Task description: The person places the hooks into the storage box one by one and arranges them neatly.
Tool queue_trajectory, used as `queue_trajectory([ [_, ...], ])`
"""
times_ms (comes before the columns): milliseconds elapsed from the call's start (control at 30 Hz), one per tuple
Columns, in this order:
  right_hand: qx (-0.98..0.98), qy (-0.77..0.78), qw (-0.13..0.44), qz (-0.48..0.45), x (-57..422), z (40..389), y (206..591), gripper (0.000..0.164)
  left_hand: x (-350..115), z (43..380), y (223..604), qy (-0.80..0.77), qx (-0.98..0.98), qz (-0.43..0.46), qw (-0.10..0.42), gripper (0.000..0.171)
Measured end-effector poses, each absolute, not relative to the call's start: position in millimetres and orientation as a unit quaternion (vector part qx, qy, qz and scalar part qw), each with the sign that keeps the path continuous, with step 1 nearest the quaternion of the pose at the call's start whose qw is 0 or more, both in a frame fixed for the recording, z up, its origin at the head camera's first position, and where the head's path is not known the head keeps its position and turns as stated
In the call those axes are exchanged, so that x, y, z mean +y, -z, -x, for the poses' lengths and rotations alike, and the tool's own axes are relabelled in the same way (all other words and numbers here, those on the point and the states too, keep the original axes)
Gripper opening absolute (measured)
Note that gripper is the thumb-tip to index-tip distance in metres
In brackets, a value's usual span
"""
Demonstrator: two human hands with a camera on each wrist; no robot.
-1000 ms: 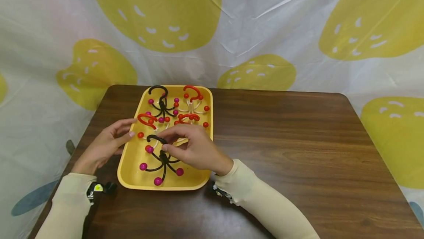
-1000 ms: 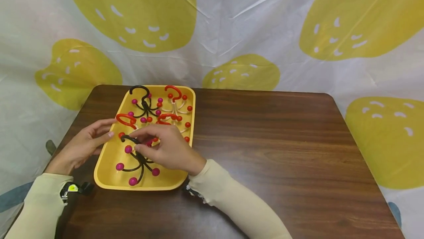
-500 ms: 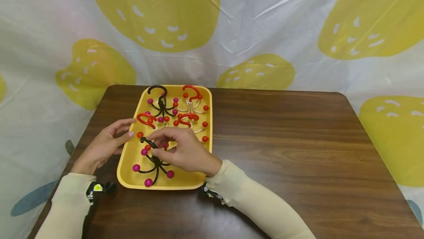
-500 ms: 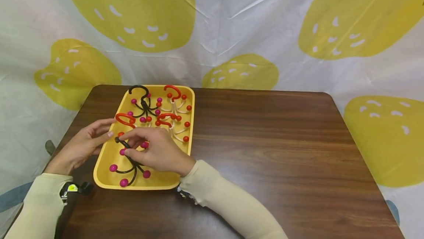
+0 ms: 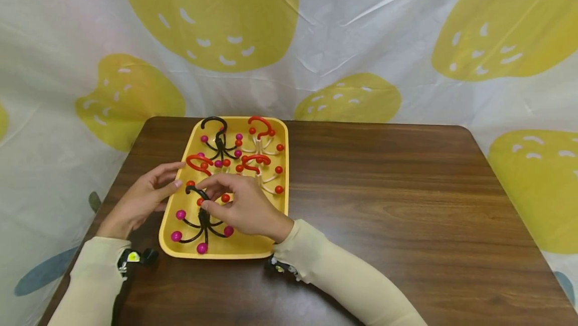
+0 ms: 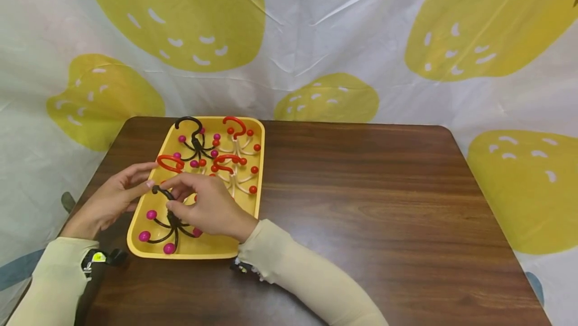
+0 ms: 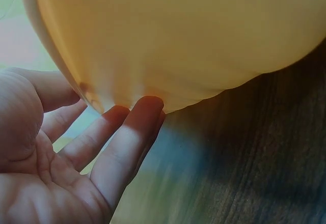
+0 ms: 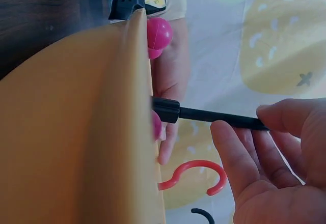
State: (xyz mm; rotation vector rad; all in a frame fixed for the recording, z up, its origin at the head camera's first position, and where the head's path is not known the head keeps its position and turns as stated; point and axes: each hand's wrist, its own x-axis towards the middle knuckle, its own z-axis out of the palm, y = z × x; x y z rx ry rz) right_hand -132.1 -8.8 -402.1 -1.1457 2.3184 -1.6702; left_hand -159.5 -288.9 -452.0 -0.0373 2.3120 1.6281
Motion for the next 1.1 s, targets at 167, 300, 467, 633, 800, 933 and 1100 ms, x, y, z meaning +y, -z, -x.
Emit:
queue_trajectory([
  [167, 0.755, 0.542, 0.039, 0.366, -10, 133, 408, 0.029, -289, 160, 453, -0.573, 0.804, 0.011, 0.157, 0.063],
  [300, 0.757, 0.539, 0.052, 0.365, -11, 134, 413, 0.029, -288, 160, 453, -0.581, 0.798, 0.01, 0.161, 0.062],
  [467, 0.762, 0.53, 0.054, 0.369, -11, 135, 416, 0.028, -287, 162, 453, -0.584, 0.796, 0.008, 0.159, 0.061],
  [633, 0.759, 0.52, 0.07, 0.385, -11, 135, 418, 0.027, -286, 162, 453, -0.582, 0.798, 0.008, 0.157, 0.061],
  [800, 0.764, 0.508, 0.074, 0.391, -10, 134, 419, 0.027, -286, 161, 453, -0.581, 0.798, 0.011, 0.158, 0.061],
  [933, 0.763, 0.511, 0.078, 0.388, -9, 133, 418, 0.027, -286, 160, 453, -0.575, 0.804, 0.012, 0.154, 0.061],
  [1100, 0.748, 0.537, 0.098, 0.378, -7, 130, 415, 0.025, -286, 159, 452, -0.571, 0.806, 0.012, 0.154, 0.062],
])
